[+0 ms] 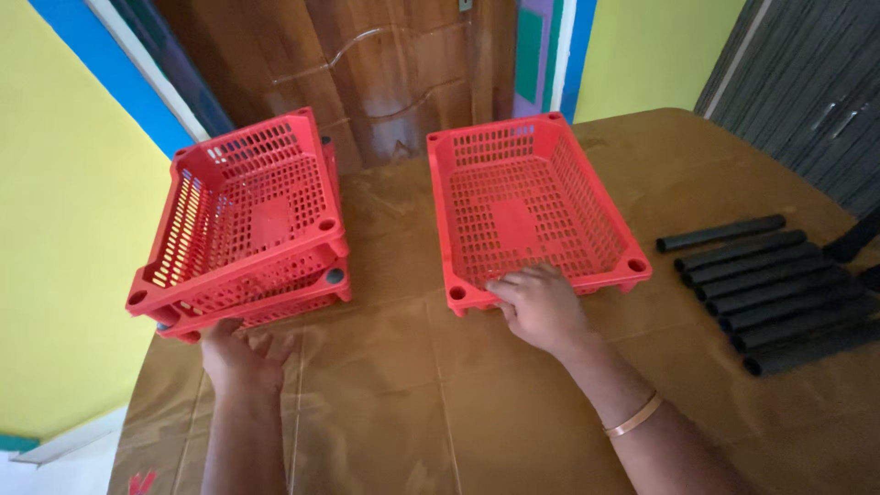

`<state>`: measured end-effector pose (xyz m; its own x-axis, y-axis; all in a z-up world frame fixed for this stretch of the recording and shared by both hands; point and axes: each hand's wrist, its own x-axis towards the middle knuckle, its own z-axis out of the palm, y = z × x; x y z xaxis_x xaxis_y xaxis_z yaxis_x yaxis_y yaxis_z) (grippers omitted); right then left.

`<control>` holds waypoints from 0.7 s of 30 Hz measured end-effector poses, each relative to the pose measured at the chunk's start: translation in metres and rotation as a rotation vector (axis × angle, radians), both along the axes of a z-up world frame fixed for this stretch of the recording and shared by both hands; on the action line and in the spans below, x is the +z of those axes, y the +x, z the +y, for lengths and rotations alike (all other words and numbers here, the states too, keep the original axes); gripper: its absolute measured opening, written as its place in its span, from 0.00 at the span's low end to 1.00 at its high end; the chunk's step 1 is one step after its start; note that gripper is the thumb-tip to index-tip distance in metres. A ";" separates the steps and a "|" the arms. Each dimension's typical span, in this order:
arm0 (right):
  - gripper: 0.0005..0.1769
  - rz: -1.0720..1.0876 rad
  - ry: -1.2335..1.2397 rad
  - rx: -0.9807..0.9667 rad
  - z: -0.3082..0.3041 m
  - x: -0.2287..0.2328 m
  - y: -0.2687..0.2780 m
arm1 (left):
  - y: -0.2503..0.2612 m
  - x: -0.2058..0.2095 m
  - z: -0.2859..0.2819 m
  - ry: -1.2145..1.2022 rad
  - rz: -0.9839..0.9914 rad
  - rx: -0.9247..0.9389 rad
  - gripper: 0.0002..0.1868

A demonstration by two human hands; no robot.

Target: The person disassembles a red plastic basket by removing black cylindrical legs, then reassembles it by inserting the legs into the basket's corner holes. The person handles multiple baskets and legs on a table.

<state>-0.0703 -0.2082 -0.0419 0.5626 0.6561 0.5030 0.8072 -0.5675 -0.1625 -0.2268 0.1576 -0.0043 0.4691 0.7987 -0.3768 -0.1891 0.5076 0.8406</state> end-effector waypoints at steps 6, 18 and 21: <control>0.16 -0.030 0.024 -0.007 0.000 -0.005 0.001 | -0.008 0.041 -0.043 0.128 -0.196 0.023 0.35; 0.15 -0.008 -0.013 0.008 -0.002 -0.004 -0.001 | 0.059 0.053 -0.027 -0.085 -0.250 -0.064 0.24; 0.14 0.079 -0.092 0.017 0.000 0.008 -0.010 | 0.060 0.050 -0.021 -0.107 -0.379 -0.072 0.26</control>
<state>-0.0803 -0.2085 -0.0338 0.5861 0.7077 0.3945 0.8038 -0.5690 -0.1736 -0.1668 0.1370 0.0454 0.6442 0.7242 -0.2458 -0.4362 0.6119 0.6598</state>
